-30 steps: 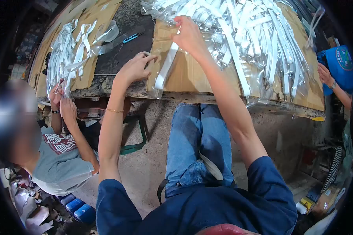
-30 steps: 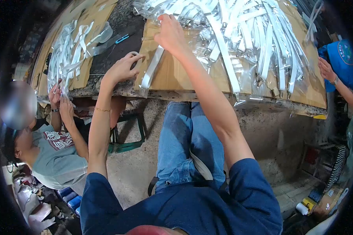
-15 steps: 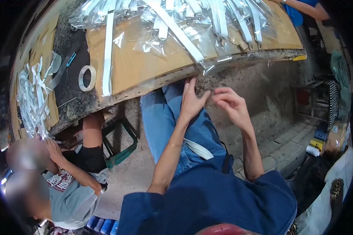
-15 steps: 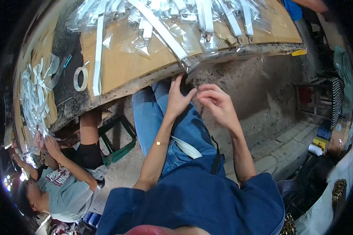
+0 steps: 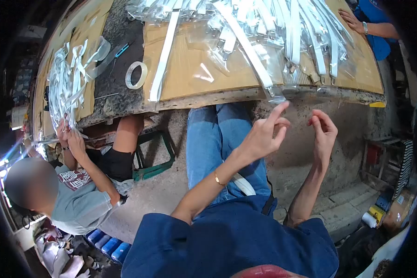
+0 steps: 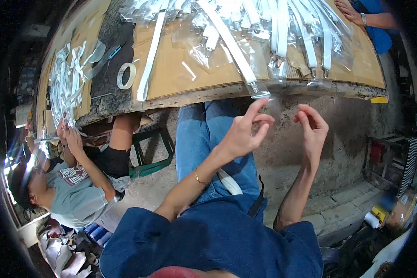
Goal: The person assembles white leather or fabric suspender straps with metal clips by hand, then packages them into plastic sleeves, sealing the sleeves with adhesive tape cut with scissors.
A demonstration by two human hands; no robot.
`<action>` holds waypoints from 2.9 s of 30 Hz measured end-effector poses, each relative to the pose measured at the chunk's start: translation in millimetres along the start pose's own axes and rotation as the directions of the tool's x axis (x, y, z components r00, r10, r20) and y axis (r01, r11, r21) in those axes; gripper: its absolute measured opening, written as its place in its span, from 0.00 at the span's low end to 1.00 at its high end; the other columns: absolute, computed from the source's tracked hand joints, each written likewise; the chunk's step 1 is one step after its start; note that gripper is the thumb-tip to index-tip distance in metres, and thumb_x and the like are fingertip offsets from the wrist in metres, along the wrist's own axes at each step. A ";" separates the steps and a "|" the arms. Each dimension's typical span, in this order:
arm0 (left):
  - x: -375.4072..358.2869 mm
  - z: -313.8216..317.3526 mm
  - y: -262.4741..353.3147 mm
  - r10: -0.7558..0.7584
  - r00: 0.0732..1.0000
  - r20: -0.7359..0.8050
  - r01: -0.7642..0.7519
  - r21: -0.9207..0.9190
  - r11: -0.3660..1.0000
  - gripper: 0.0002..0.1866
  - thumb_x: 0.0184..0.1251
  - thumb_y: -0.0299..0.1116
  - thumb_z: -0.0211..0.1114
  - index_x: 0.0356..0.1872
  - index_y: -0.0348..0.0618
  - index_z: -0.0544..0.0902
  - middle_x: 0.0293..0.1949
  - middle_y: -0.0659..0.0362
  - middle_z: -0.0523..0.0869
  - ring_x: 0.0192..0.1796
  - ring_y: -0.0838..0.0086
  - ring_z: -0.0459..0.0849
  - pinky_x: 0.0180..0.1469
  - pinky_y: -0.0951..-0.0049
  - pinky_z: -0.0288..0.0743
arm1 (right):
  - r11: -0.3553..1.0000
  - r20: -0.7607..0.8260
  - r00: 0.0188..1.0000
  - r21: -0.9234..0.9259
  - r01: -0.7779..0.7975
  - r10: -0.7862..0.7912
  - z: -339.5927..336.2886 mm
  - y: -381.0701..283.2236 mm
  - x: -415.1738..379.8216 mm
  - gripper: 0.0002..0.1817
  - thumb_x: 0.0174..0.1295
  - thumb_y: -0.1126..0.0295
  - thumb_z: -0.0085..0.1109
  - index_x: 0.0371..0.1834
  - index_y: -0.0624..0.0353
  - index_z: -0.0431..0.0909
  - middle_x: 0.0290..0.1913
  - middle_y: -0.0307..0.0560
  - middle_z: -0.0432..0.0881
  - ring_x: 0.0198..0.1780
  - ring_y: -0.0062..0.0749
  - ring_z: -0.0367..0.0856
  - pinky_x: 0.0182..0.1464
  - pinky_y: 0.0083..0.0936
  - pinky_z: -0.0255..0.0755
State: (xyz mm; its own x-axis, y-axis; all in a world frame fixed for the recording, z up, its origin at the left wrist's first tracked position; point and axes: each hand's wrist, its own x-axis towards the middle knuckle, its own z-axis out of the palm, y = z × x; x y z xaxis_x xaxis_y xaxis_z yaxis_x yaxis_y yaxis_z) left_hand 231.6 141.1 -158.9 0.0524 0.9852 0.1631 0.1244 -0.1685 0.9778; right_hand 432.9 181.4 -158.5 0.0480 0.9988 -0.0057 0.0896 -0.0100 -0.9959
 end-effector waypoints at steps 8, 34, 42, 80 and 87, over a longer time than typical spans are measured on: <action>13.5 -17.7 -3.4 0.049 0.996 0.070 -0.051 0.031 0.998 0.18 0.57 0.15 0.55 0.48 0.35 0.82 0.41 0.52 0.89 0.44 0.69 0.89 0.47 0.73 0.80 | 0.946 -0.035 0.998 0.322 -0.042 0.057 28.2 19.0 16.1 0.11 0.66 0.74 0.63 0.49 0.66 0.80 0.38 0.41 0.83 0.42 0.25 0.83 0.49 0.23 0.77; 62.5 -34.1 -55.9 0.477 0.710 0.518 -0.678 0.687 0.262 0.15 0.60 0.28 0.61 0.49 0.50 0.82 0.70 0.57 0.71 0.75 0.66 0.64 0.76 0.51 0.51 | 0.980 -0.254 0.965 0.166 0.107 -0.063 1.7 70.3 -21.6 0.22 0.61 0.81 0.64 0.59 0.65 0.73 0.48 0.43 0.80 0.53 0.28 0.79 0.53 0.23 0.77; 77.9 -38.2 -30.5 0.402 0.915 -0.038 -0.347 0.436 0.830 0.06 0.58 0.30 0.71 0.32 0.40 0.85 0.38 0.54 0.85 0.37 0.68 0.82 0.40 0.68 0.76 | 0.943 -0.219 0.973 0.301 0.141 -0.075 1.7 39.6 -4.5 0.20 0.64 0.80 0.61 0.60 0.65 0.73 0.47 0.45 0.81 0.53 0.29 0.80 0.56 0.26 0.77; 107.0 -106.1 -59.8 0.413 0.895 0.170 -0.396 0.729 0.558 0.15 0.61 0.24 0.61 0.50 0.42 0.82 0.55 0.56 0.83 0.61 0.64 0.78 0.60 0.62 0.70 | 0.785 0.335 0.837 -0.317 0.532 -0.433 147.9 -3.4 146.1 0.25 0.53 0.77 0.70 0.57 0.61 0.77 0.43 0.48 0.84 0.38 0.32 0.87 0.41 0.26 0.80; 107.3 -107.1 -62.6 0.420 0.885 0.201 -0.422 0.727 0.542 0.14 0.62 0.26 0.61 0.49 0.41 0.81 0.56 0.57 0.83 0.62 0.64 0.78 0.59 0.64 0.69 | 0.956 0.192 0.937 0.017 0.293 -0.291 116.5 -33.7 181.2 0.09 0.64 0.71 0.60 0.43 0.61 0.85 0.32 0.45 0.85 0.37 0.28 0.85 0.41 0.22 0.77</action>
State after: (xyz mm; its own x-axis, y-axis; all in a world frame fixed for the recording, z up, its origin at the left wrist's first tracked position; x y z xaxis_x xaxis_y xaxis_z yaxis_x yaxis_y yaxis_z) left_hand 123.4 260.7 -188.6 0.2979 0.7948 0.5288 0.7653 -0.5299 0.3654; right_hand 322.7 368.2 -136.4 -0.1718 0.9483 0.2668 0.0831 0.2838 -0.9553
